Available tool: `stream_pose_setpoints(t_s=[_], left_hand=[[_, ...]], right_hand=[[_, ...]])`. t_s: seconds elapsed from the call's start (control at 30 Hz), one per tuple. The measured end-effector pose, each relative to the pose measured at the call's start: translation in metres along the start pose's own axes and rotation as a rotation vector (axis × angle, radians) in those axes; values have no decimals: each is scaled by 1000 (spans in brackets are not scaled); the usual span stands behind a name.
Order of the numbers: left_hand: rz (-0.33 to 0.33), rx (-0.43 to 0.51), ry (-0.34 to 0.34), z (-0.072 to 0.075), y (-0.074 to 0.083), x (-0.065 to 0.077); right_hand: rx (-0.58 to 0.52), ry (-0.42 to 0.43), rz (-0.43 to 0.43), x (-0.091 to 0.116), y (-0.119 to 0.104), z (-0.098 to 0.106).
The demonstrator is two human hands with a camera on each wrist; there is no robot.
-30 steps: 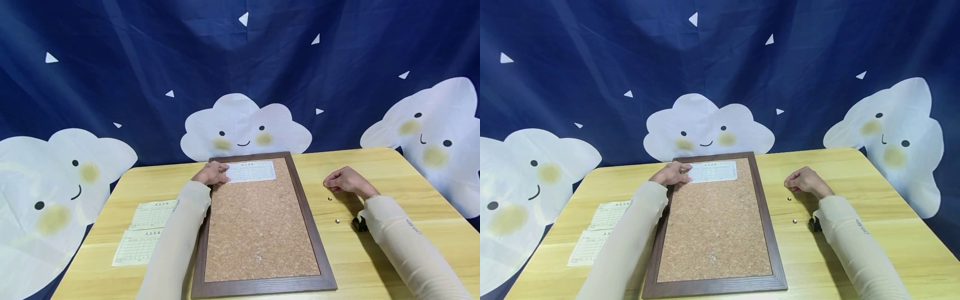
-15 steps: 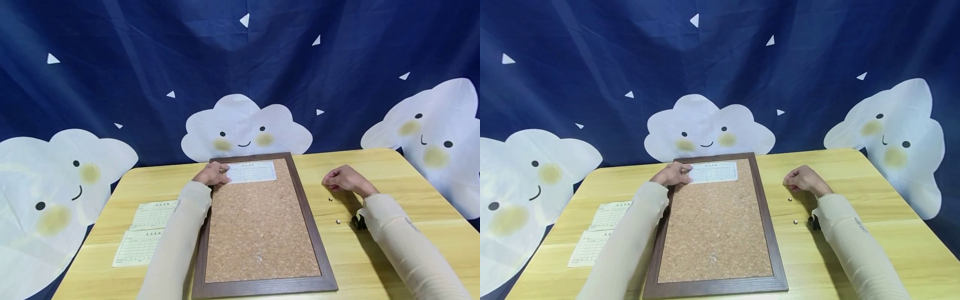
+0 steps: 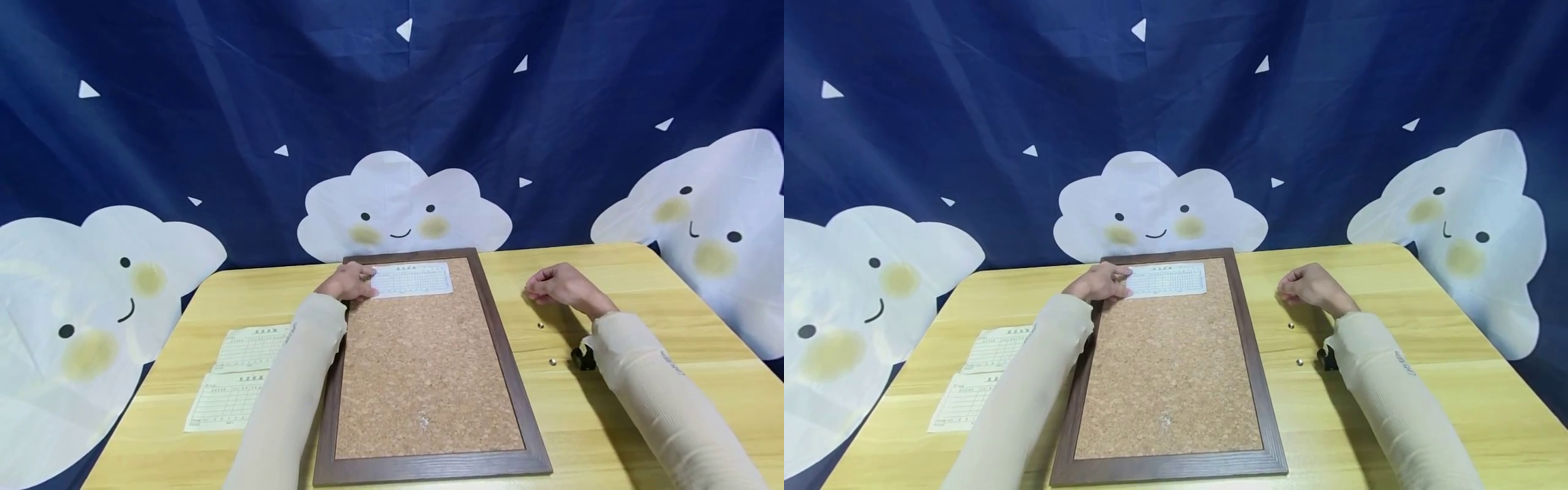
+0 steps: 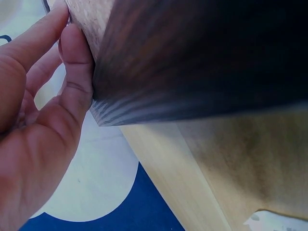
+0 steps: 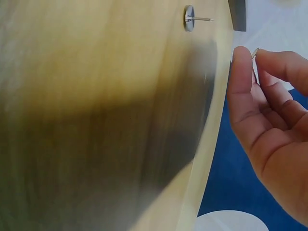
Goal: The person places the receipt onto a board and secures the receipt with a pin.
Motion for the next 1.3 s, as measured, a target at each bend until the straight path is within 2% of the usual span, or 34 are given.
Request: stream_pose_setpoints(t_s=[0.57,1.07,1.3], left_hand=[[-15,38,-6,2,2,3],[10,33,-6,1,2,1],[3,20,-9,1,2,1]], right_hand=[[-75,54,0,-6,-13,-5],[-15,71,36,-9,-18,-8],[-59,82,64,-13,-26,-12]])
Point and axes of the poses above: each hand's wrist, its own x-axis away from the middle knuckle, its own z-axis out of the back of the hand, y = z × x, the point moved 4 cm from there along -x, towards the middle knuckle, and after that the axes turned 3 degrees about -y, right-handed, at the moved point
